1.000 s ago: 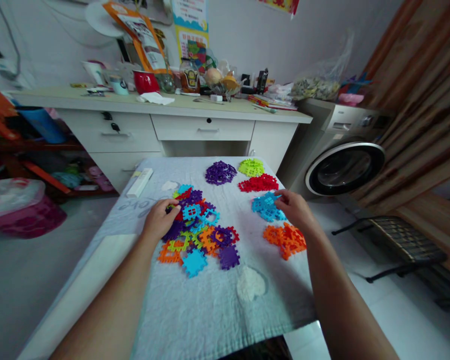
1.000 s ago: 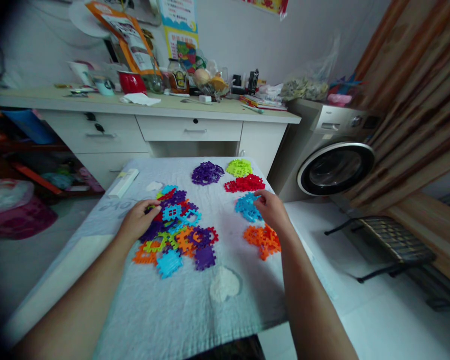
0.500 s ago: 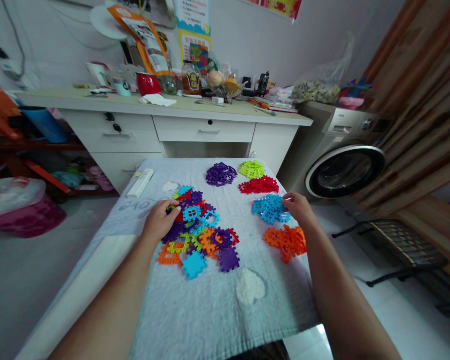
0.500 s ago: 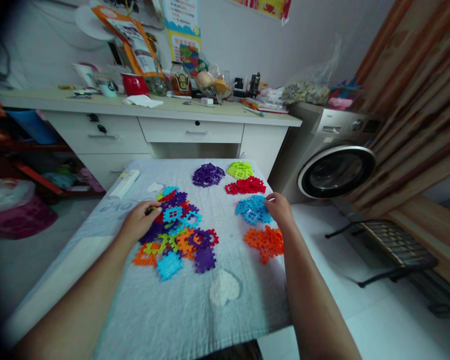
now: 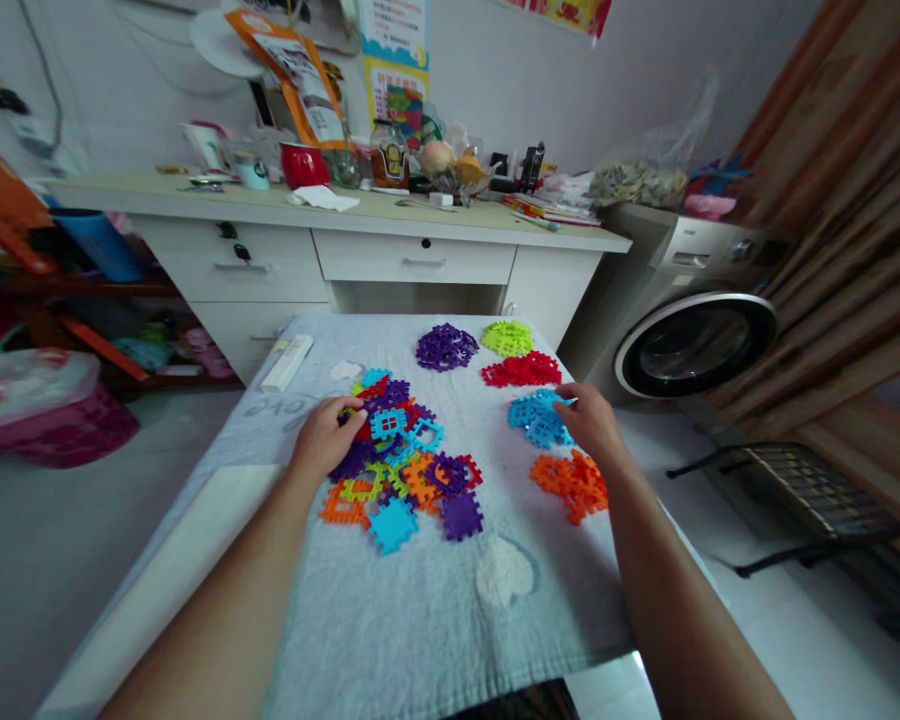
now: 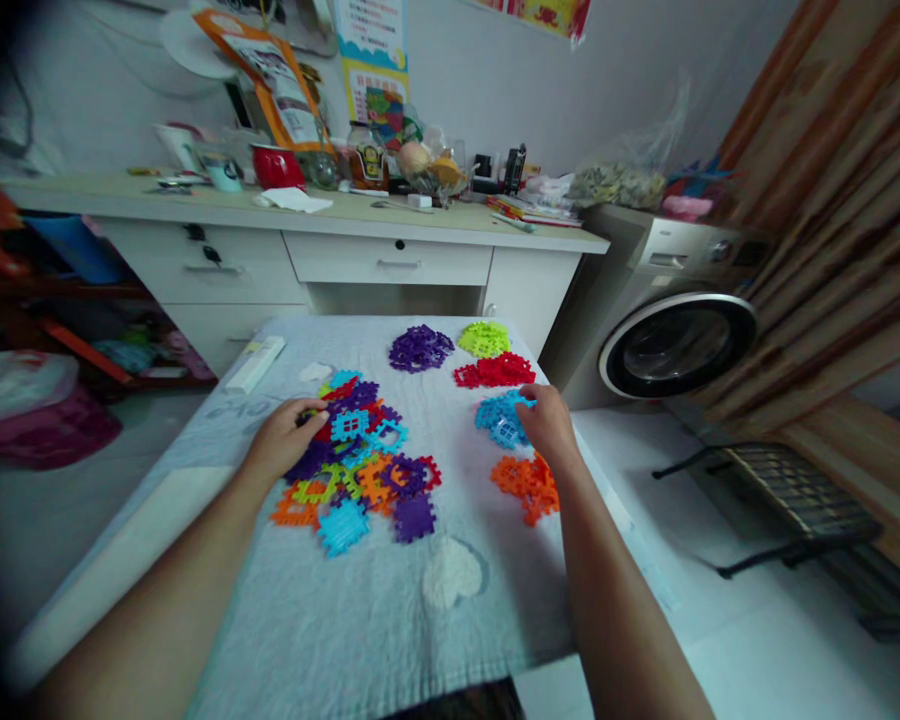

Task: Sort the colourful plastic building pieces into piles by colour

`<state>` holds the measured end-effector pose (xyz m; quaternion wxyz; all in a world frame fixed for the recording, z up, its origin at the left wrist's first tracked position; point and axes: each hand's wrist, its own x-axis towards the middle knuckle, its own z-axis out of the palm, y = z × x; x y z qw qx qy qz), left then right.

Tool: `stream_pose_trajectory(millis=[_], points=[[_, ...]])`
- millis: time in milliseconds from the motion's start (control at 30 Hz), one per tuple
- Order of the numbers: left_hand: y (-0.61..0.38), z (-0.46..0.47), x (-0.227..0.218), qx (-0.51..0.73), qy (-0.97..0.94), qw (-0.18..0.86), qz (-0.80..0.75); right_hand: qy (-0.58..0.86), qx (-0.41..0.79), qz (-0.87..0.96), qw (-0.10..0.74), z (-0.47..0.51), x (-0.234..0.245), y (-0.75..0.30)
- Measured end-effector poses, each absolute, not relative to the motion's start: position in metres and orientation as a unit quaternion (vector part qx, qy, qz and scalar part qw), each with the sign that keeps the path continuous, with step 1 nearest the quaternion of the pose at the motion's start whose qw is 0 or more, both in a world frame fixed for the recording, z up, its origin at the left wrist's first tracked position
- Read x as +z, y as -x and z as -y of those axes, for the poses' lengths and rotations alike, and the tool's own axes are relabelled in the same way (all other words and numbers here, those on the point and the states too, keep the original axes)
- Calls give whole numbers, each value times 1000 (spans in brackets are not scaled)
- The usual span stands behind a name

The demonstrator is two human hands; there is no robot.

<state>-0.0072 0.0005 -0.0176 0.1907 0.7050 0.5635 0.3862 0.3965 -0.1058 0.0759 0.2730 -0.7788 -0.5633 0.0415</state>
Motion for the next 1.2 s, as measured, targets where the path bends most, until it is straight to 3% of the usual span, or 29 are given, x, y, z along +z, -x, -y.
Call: stream_pose_trajectory(millis=[133,333,633,1200], points=[[7,0,-17,384,-707,191,-563,680,113,671,275,115,82,-353],[8,1,-16,388,-712,186,-555,547,224,782,196,125,65,-300],[7,2,-16,389,-713,177,-556,554,217,787,160,120,33,-293],[7,0,-17,389,-712,179,-557,630,159,750,121,116,50,-293]])
